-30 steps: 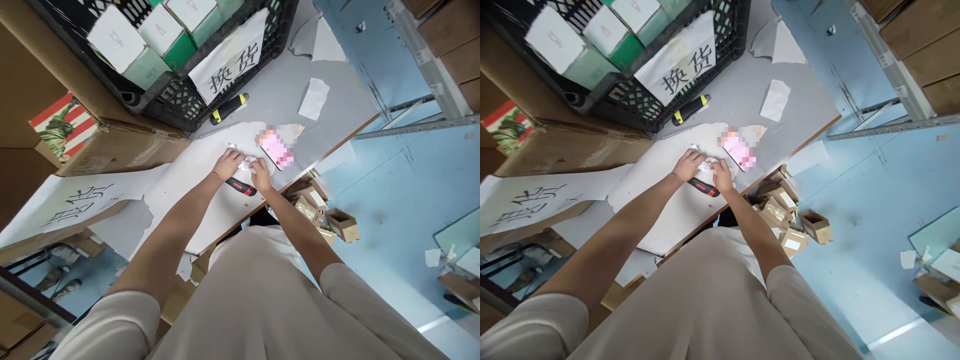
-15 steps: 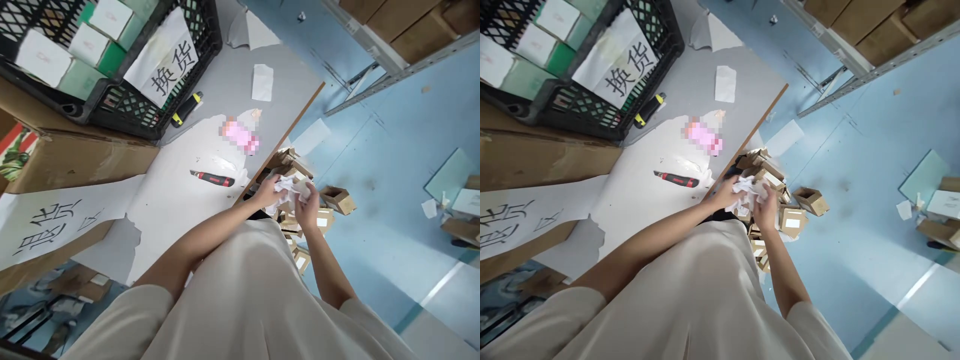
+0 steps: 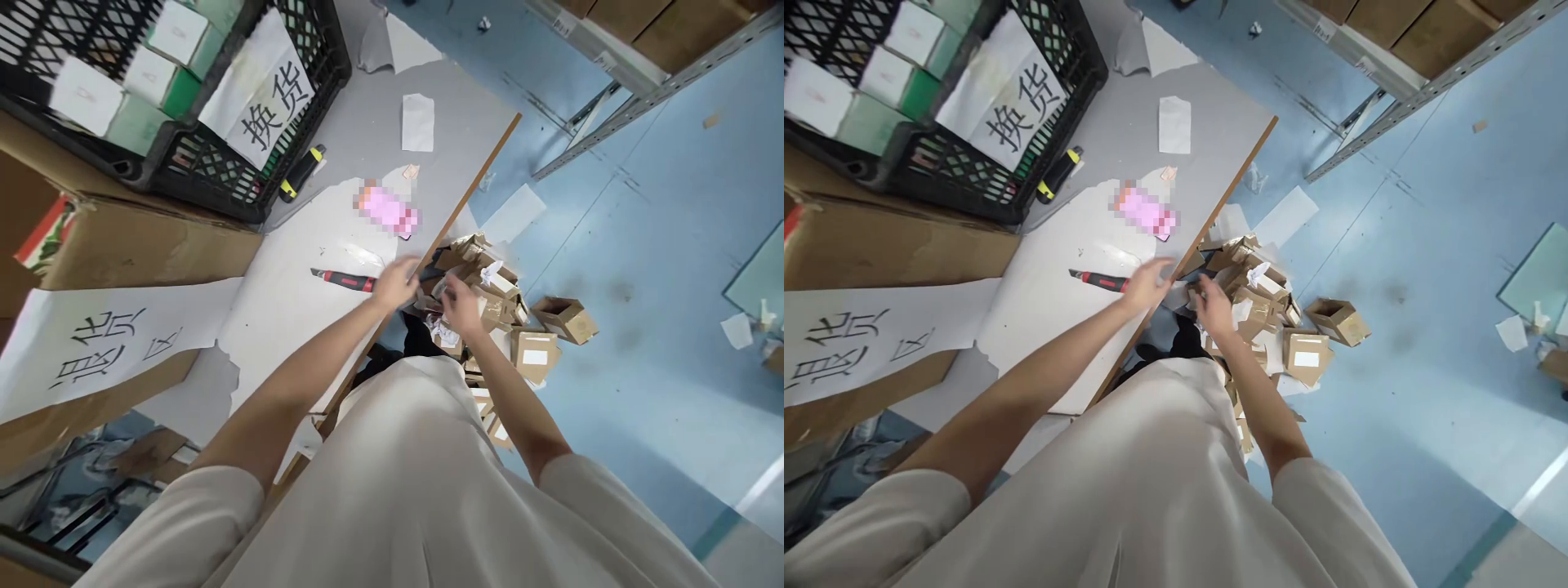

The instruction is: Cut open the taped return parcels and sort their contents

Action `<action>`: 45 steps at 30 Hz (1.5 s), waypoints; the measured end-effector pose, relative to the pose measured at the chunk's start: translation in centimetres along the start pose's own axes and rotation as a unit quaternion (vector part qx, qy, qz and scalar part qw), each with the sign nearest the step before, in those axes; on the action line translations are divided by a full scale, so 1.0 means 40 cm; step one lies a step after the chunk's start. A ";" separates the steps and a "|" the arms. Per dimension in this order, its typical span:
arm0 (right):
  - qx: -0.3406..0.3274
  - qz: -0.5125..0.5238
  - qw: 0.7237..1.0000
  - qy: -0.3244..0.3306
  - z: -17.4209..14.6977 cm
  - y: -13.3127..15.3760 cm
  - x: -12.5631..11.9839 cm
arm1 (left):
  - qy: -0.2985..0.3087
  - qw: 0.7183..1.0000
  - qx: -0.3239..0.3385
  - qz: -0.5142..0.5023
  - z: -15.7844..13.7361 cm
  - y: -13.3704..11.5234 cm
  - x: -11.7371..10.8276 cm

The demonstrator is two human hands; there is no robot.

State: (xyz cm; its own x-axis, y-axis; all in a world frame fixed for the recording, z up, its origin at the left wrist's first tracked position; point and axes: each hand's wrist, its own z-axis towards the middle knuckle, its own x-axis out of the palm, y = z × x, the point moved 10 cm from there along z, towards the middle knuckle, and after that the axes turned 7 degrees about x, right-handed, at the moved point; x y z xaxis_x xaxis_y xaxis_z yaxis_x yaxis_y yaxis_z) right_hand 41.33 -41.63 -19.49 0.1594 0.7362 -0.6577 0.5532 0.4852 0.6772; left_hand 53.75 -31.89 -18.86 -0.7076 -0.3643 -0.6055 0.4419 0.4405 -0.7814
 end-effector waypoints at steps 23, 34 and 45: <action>0.195 0.050 0.979 -0.035 -0.008 -0.214 -0.093 | 0.014 0.955 -0.135 -0.262 -0.054 0.096 0.127; 0.097 -0.033 0.992 0.077 -0.050 -0.097 -0.020 | -0.056 0.928 -0.189 -0.316 -0.215 0.056 0.077; -0.428 -0.292 0.765 0.383 -0.362 0.826 0.669 | -0.561 0.719 -0.383 -0.149 -1.350 0.122 -0.224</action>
State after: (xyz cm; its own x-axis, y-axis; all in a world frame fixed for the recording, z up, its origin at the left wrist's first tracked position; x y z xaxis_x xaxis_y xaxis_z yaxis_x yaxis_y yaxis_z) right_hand 52.04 0.94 -9.95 -0.6171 0.1770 -0.7667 -0.4433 0.7269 0.5245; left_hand 32.48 17.84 -9.10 0.3728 -0.7788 -0.5045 -0.3735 0.3717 -0.8499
